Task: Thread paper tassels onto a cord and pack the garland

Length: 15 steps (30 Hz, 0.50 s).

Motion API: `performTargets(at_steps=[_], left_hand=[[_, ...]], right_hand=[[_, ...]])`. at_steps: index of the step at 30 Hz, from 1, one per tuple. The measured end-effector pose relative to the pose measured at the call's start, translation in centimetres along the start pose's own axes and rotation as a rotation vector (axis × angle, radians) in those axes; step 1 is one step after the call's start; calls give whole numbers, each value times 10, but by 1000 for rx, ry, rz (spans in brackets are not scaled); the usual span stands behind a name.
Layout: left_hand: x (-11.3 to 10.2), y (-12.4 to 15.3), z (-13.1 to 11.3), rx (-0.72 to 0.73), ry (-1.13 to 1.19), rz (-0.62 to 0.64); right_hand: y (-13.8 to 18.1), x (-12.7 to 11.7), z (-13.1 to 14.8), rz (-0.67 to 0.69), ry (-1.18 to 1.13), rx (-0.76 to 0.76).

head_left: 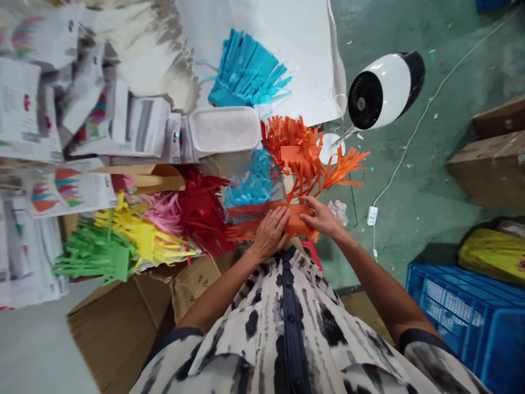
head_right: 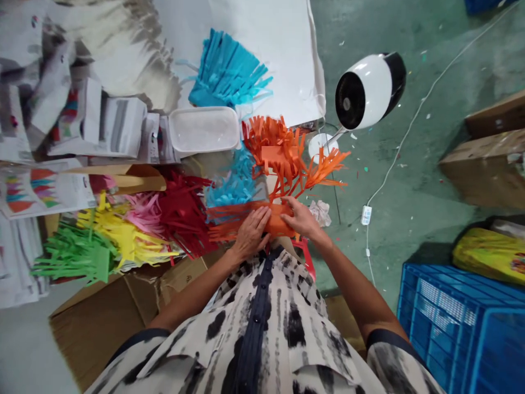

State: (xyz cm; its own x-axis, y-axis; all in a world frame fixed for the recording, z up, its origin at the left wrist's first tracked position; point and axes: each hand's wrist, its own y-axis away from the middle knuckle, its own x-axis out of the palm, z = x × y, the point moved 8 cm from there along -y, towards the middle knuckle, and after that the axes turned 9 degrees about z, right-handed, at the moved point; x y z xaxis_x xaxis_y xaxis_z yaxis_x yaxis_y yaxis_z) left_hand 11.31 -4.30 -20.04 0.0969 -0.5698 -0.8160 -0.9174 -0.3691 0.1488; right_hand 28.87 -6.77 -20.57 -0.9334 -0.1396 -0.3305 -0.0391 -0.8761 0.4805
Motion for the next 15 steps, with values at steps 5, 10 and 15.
performTargets(at_steps=[5,10,15], left_hand=[[-3,3,2,4,-44,17],[-9,0,2,28,-60,44],[-6,6,6,38,-131,61]], right_hand=[[49,4,34,-244,557,16],[69,62,54,-189,757,-117],[58,85,21,-316,795,-79]])
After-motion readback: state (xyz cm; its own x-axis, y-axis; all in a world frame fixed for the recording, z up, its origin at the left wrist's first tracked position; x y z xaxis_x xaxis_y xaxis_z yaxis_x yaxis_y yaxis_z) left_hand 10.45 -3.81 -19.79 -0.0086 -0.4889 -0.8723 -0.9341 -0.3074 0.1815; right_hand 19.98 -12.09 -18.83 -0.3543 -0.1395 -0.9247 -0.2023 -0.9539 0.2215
